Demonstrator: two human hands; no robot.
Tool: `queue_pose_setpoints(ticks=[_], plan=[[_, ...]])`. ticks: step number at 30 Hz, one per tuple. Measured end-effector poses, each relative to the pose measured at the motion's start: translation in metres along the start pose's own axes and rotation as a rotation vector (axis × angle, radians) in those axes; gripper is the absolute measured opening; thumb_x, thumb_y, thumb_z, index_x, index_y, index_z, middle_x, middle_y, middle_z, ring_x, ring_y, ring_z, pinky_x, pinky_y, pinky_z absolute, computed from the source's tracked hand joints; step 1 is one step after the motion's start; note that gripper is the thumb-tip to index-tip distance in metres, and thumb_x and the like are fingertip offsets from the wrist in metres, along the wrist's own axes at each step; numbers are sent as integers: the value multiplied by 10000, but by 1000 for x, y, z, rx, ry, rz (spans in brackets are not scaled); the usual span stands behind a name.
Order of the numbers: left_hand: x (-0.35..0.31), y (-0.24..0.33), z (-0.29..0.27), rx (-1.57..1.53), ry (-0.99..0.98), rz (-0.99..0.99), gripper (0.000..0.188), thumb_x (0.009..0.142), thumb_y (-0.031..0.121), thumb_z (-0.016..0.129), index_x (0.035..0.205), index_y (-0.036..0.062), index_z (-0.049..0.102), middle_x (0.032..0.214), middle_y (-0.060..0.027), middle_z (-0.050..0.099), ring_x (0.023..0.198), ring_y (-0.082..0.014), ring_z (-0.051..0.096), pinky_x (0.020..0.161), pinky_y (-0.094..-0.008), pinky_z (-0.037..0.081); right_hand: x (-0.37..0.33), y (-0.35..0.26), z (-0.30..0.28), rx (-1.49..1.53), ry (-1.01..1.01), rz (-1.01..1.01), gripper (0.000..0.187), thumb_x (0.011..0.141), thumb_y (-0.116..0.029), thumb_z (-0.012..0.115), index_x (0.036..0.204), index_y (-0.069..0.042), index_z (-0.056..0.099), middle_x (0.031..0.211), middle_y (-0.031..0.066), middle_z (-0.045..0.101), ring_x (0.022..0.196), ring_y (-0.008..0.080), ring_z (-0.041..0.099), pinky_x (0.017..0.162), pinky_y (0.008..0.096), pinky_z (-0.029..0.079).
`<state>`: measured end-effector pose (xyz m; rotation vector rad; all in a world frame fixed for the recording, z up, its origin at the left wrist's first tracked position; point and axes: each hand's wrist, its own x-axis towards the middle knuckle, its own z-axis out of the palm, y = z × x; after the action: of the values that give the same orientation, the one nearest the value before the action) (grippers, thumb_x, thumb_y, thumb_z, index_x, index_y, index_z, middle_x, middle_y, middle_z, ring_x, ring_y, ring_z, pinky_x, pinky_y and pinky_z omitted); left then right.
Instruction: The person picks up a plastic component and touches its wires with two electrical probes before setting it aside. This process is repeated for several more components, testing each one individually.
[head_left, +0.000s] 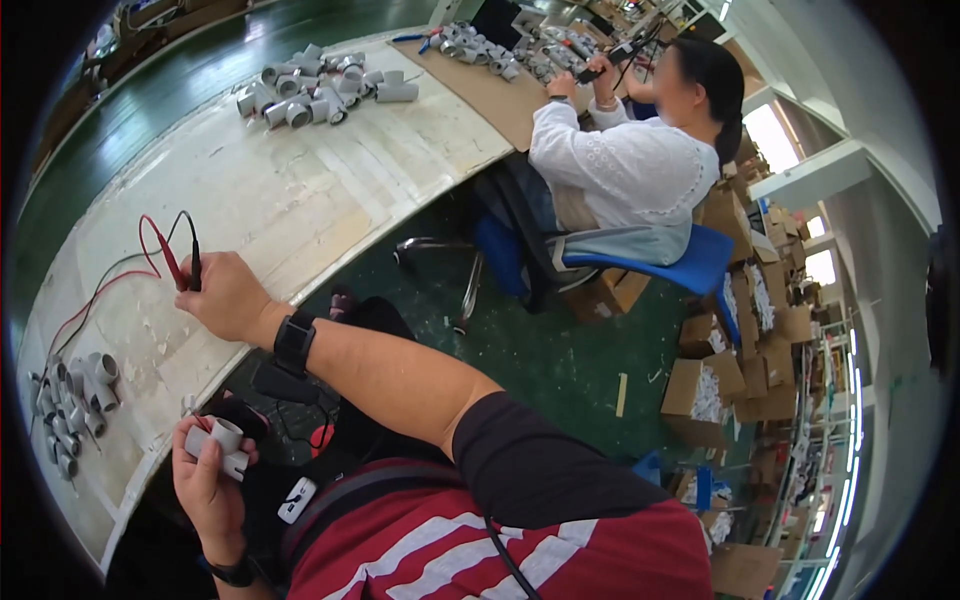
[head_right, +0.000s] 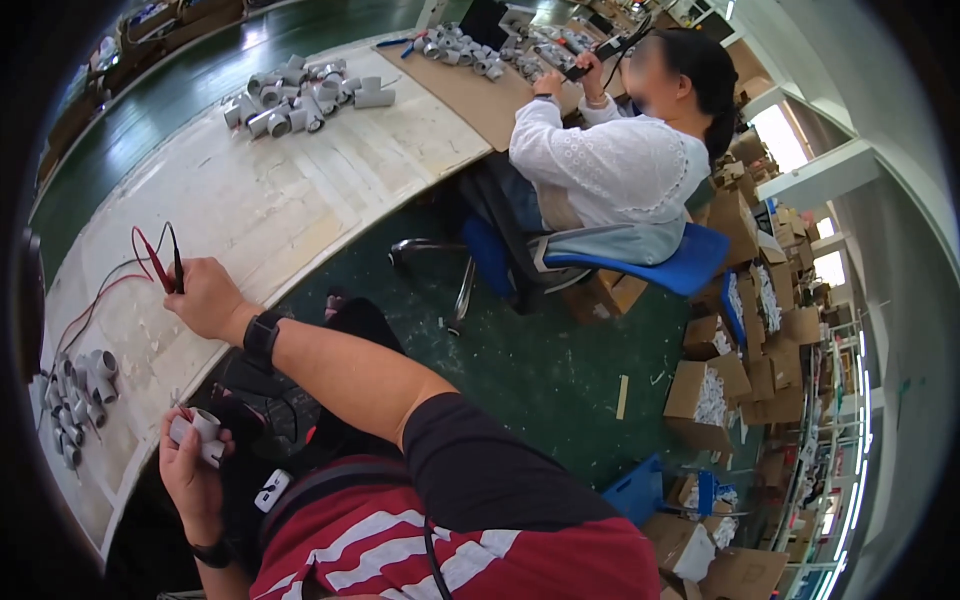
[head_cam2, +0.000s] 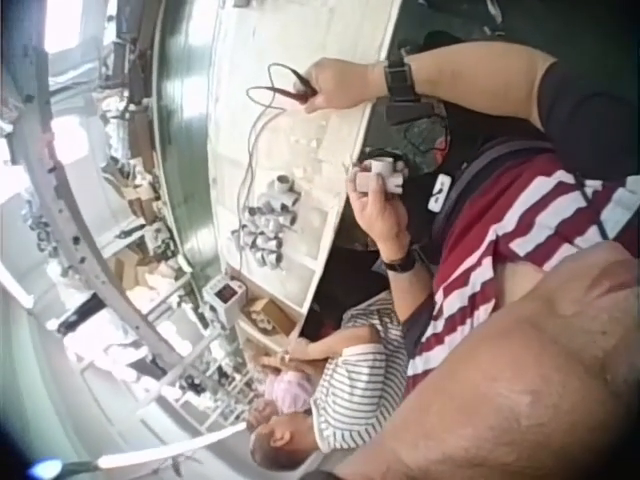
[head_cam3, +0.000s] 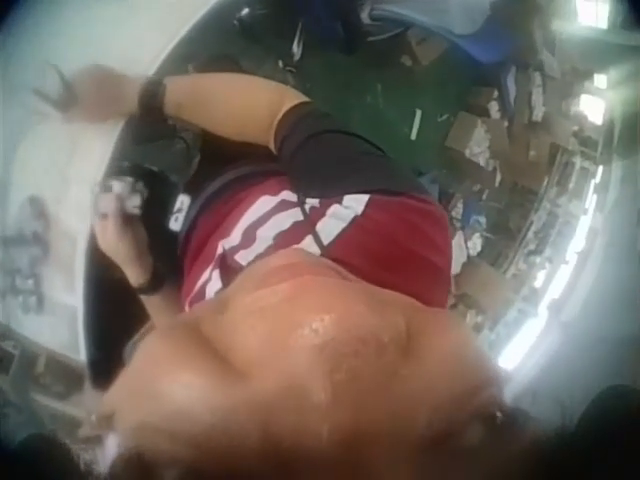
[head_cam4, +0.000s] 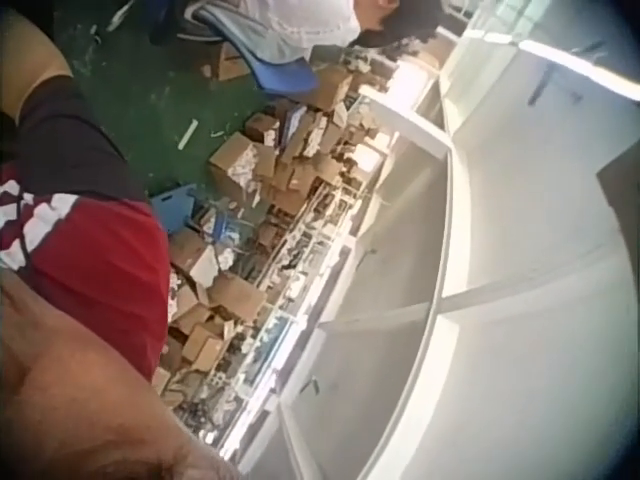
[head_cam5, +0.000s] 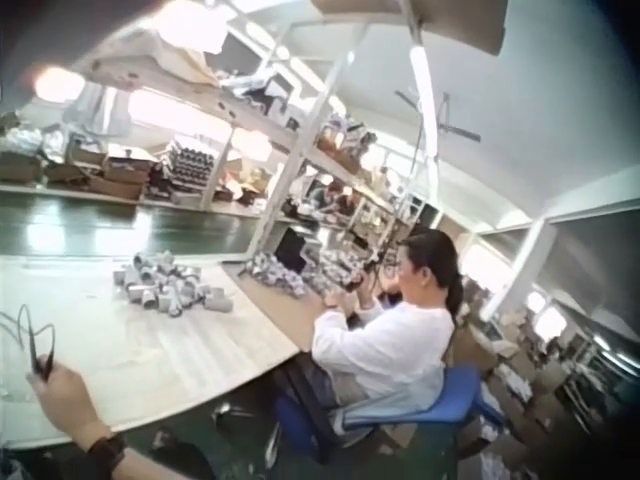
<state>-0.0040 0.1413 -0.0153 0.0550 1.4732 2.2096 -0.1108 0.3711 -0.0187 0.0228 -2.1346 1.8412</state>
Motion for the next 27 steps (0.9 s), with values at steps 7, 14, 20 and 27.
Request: queue_pose_setpoints(ticks=[7, 14, 20, 27], plan=[[-15, -3, -9, -155, -18, -114, 447, 977, 143, 652, 1380, 66, 474, 1368, -221, 602, 922, -272, 690, 817, -396, 594, -1, 2, 2, -56, -37, -52, 154, 801, -112, 751, 842, 23, 690, 704, 176, 669, 644, 285, 645, 659, 376, 523], [-27, -9, -9, 206, 1, 113, 614, 894, 69, 715, 1447, 44, 449, 1468, -158, 540, 1244, -242, 588, 1056, -370, 481, 1, 3, -1, -100, -23, -56, 149, 814, -107, 751, 865, 20, 693, 722, 174, 680, 660, 289, 653, 671, 377, 526], [-25, -22, -26, 534, 144, 269, 654, 822, 13, 771, 1417, 37, 501, 1424, -141, 580, 1293, -240, 565, 1087, -374, 454, 2, 12, 37, -30, -70, -120, 155, 835, -152, 735, 864, -5, 691, 740, 166, 695, 711, 343, 678, 675, 413, 534], [-2, -19, 4, 752, 175, 287, 662, 752, 68, 843, 1353, 15, 572, 1241, -183, 664, 1122, -321, 674, 979, -379, 527, -10, -18, 8, 185, -216, 223, 109, 937, -98, 714, 986, -1, 716, 825, 74, 724, 700, 147, 687, 628, 275, 569]])
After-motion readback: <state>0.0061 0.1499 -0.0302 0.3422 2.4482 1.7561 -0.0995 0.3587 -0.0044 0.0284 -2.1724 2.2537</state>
